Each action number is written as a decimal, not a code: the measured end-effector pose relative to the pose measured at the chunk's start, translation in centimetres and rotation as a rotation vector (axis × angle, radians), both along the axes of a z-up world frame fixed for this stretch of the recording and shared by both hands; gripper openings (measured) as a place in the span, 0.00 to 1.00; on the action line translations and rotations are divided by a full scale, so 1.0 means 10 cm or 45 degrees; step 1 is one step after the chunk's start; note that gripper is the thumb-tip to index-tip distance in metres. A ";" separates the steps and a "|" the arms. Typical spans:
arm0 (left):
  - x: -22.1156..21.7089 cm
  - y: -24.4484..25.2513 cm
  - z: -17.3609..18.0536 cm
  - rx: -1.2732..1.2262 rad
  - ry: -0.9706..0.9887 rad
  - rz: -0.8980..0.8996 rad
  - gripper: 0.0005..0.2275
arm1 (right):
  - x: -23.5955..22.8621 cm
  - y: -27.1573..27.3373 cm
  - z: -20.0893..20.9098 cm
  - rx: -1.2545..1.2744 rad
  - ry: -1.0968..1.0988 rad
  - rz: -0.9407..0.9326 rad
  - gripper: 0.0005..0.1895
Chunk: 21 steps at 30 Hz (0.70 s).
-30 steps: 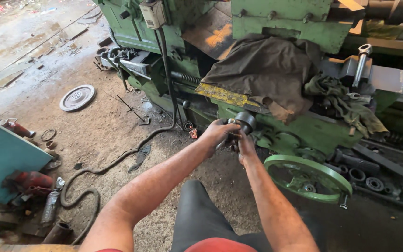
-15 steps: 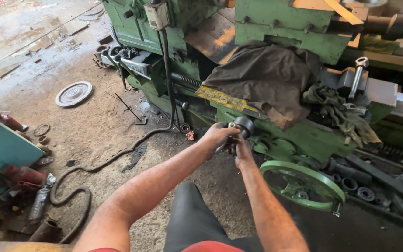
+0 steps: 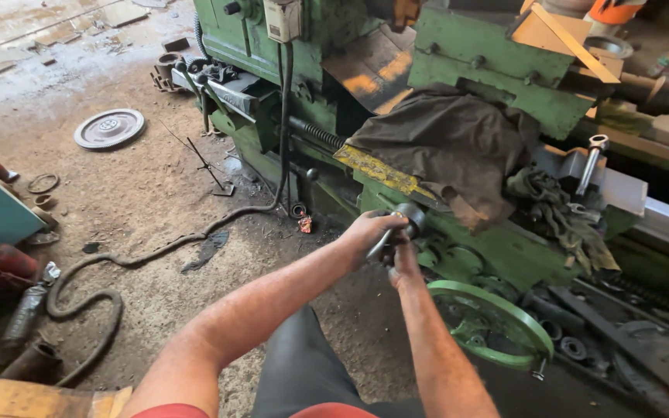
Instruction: Adjusting components on a large industrial lathe machine.
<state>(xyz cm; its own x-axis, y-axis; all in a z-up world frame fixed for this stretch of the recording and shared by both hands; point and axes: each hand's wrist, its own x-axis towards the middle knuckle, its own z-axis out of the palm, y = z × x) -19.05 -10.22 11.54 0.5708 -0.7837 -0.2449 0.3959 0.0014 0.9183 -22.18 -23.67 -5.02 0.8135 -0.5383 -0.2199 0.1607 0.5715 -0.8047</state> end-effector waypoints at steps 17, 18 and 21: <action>0.13 -0.15 -0.78 -0.099 0.456 0.050 0.17 | -0.93 0.66 2.58 -2.884 0.088 0.345 0.34; 0.12 -0.25 -1.14 -0.104 0.454 0.044 0.17 | -0.88 0.66 2.55 -2.889 0.093 0.339 0.34; 0.04 -0.50 -1.69 -0.309 0.011 0.149 0.12 | -0.68 0.52 2.50 -3.091 0.481 0.610 0.16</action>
